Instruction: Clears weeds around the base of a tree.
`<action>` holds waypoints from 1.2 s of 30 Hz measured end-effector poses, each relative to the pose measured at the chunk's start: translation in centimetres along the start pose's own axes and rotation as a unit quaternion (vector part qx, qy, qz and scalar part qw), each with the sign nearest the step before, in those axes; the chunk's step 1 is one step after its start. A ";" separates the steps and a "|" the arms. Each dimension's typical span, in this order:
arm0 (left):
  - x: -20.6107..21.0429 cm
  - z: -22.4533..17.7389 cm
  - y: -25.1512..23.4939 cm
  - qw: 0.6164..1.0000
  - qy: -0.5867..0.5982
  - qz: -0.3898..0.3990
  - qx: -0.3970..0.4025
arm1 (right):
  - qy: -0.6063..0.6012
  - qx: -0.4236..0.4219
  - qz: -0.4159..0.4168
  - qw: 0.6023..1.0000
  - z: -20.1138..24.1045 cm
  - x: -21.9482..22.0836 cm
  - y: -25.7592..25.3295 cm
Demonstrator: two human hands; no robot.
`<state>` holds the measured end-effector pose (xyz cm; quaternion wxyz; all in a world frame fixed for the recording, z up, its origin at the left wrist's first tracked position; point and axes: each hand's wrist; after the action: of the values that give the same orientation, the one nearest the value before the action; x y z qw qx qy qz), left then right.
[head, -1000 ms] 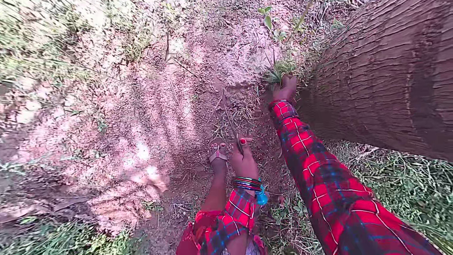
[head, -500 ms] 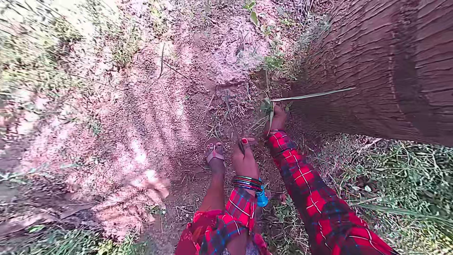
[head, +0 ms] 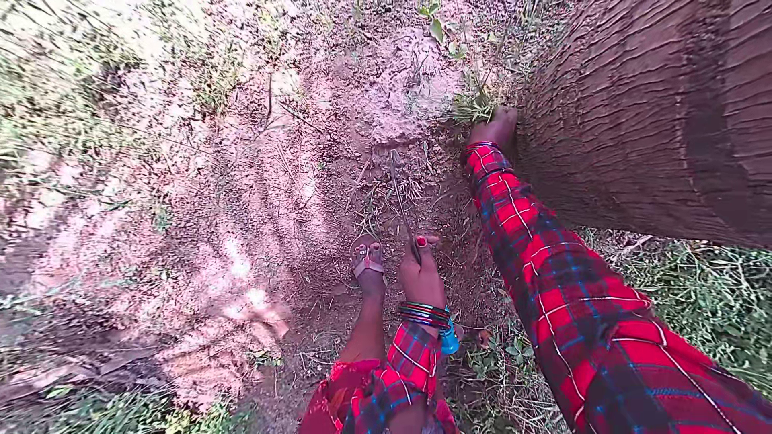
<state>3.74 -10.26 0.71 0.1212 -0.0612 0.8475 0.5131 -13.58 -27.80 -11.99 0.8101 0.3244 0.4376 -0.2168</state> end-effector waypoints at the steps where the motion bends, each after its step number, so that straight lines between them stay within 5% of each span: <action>1: 0.0 0.0 0.0 1.000 0.003 0.000 0.000 | -0.012 -0.025 -0.012 1.000 -0.6 0.5 0.3; 8: -0.4 -0.5 0.0 1.000 0.000 0.004 -0.013 | -0.072 -0.048 -0.004 0.996 -4.2 1.7 7.4; 11: -0.8 -0.5 0.0 1.000 0.002 0.006 -0.019 | -0.071 -0.126 0.042 0.989 -3.5 0.2 9.9; 18: -0.3 0.1 0.3 1.000 -0.003 0.007 0.003 | 0.165 -0.321 0.217 0.907 2.4 0.2 5.9; 23: -0.6 0.1 0.6 1.000 0.002 0.013 -0.021 | 0.302 -0.249 0.191 0.900 3.5 -0.6 0.3; 30: -0.9 0.2 0.7 1.000 0.005 0.006 -0.012 | 0.372 -0.136 0.228 0.890 4.2 -1.6 0.8; 36: -1.2 0.8 0.6 1.000 0.017 0.020 -0.017 | 0.353 -0.222 0.240 0.876 2.7 -2.1 1.1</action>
<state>4.89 -9.29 1.24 0.0957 -0.0544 0.8416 0.5287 -12.44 -28.81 -8.75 0.6795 0.2860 0.6400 0.2164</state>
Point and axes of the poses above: each hand's wrist, its own y-axis away from the middle knuckle, its own x-axis out of the palm, z = x × y, and after that the axes turned 10 degrees about -x, right-handed
